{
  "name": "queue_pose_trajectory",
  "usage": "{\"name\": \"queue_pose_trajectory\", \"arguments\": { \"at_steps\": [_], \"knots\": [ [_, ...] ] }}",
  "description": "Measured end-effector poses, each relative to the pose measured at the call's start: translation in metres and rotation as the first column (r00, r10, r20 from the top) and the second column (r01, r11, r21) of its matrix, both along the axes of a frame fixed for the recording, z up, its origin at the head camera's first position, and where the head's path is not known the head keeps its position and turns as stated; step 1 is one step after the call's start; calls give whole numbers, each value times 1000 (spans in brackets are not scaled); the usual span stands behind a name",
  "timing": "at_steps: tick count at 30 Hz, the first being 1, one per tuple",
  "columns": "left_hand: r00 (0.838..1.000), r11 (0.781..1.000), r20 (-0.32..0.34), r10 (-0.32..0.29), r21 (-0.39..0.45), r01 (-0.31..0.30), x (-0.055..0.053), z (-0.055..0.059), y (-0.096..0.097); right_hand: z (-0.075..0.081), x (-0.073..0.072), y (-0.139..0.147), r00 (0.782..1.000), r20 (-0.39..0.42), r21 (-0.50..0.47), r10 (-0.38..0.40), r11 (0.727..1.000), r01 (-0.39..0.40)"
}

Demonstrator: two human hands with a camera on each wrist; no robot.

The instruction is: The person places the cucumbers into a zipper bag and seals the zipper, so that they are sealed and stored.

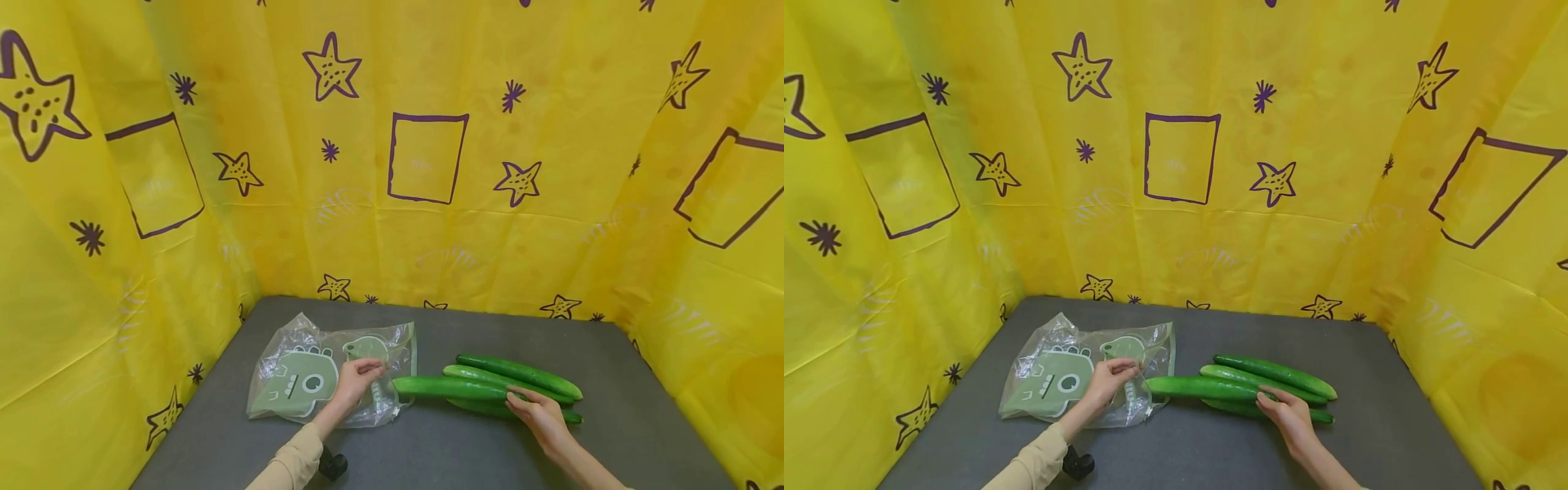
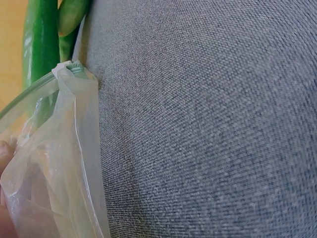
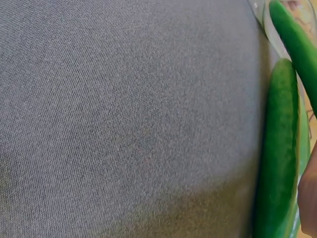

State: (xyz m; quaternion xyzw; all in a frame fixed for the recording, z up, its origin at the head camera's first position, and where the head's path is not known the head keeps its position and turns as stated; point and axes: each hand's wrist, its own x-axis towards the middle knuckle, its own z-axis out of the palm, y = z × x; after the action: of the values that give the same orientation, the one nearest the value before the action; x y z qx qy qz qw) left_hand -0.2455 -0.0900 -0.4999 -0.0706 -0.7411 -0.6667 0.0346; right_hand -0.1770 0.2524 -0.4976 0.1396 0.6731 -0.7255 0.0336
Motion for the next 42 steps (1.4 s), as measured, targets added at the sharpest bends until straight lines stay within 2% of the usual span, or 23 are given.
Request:
{"name": "queue_pose_trajectory", "arguments": {
  "at_steps": [4, 13, 25, 26, 29, 30, 33, 36, 37, 38, 40, 42],
  "knots": [
    [1000, 1000, 7, -3, -3, 3, -2, -4, 0, -1, -2, -7, 1000, 4, 26, 10, 1000, -10],
    [1000, 1000, -2, 8, -17, -8, -18, -34, -5, -6, -4, -23, 999, 23, 67, 34, 997, -36],
    [1000, 1000, 20, 13, -3, -13, -19, -35, -6, -11, -7, -39, 996, 1, 75, 94, 993, -93],
    [1000, 1000, 12, 10, -2, -10, -19, -35, -6, -11, -8, -40, 995, -2, 80, 100, 992, -99],
    [997, 1000, -72, -26, 17, 27, -19, -37, -9, -12, -9, -44, 993, -12, 103, 113, 988, -111],
    [990, 998, -132, -54, 34, 59, -21, -41, -10, -13, -9, -46, 993, -14, 115, 117, 987, -115],
    [979, 995, -185, -88, 38, 97, -22, -41, -12, -15, -11, -51, 993, -18, 138, 119, 984, -115],
    [990, 997, -118, -72, 29, 76, -21, -37, -11, -18, -12, -55, 992, -18, 155, 124, 981, -119],
    [997, 999, -63, -47, 7, 47, -19, -32, -9, -18, -13, -57, 992, -20, 156, 126, 980, -121],
    [999, 999, -39, -36, -2, 36, -19, -30, -8, -19, -13, -59, 991, -23, 157, 131, 980, -126],
    [1000, 1000, 1, -19, -17, 19, -17, -24, -6, -20, -14, -62, 990, -35, 169, 135, 977, -127],
    [1000, 999, 4, -19, -39, 19, -15, -17, -4, -22, -14, -66, 990, -50, 186, 135, 975, -124]
  ]
}}
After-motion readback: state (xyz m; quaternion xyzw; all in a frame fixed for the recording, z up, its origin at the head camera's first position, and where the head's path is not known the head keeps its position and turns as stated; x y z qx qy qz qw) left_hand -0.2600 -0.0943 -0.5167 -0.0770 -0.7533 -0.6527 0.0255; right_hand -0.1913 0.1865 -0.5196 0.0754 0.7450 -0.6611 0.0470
